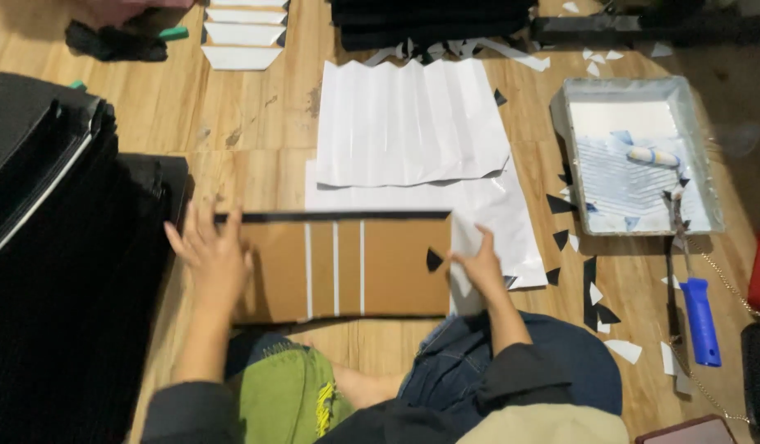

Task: The person sits on the floor assembling cardboard boxes. They use a roller to apply adhesive to the flaps of a brown cardboard piece, then fold and press the flaps to secure them. The person repeats this process with multiple cardboard pieces, stacking the finished items.

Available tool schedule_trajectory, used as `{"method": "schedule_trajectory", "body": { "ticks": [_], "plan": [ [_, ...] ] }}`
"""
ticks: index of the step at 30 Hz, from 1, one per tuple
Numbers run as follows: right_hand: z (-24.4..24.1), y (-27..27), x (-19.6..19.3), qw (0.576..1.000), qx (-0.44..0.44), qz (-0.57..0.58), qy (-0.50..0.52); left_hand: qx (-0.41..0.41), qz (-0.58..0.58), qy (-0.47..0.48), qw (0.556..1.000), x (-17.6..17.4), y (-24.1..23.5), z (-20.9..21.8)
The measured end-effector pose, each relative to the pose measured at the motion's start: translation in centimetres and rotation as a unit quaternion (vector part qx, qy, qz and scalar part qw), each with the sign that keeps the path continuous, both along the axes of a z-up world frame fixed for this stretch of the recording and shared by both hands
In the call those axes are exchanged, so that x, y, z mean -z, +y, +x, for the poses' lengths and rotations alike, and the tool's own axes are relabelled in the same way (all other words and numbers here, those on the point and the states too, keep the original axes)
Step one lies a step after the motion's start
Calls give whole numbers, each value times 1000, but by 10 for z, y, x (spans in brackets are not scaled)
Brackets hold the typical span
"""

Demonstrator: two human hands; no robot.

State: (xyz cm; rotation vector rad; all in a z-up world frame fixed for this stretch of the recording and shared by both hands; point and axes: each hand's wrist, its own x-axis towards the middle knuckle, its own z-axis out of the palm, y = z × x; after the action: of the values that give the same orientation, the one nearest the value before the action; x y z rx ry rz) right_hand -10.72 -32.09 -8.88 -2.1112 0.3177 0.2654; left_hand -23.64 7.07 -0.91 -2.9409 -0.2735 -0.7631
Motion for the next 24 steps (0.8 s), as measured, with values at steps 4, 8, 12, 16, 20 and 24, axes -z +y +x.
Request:
{"method": "schedule_trajectory", "body": {
  "ticks": [4, 8, 12, 16, 20, 24],
  "plan": [
    [-25, 2, -10, 969, -142, -102, 176, -223, -276, 239, 904, 55, -11, -16],
    [-47, 10, -46, 939, -233, -146, 207, -380, -465, 320, 732, 114, 39, -54],
    [-51, 13, -64, 938, -256, -141, 187, -429, -474, 256, 725, 129, 63, -58],
    [-48, 13, -88, 951, -242, -114, 153, -417, -457, 236, 749, 116, 52, -53],
    [-54, 16, -107, 962, -217, -45, 159, -372, -468, 260, 759, 36, 24, -58],
    [-53, 14, -102, 951, -259, -68, 155, -343, -546, 231, 729, 120, 46, -67]
  ]
}}
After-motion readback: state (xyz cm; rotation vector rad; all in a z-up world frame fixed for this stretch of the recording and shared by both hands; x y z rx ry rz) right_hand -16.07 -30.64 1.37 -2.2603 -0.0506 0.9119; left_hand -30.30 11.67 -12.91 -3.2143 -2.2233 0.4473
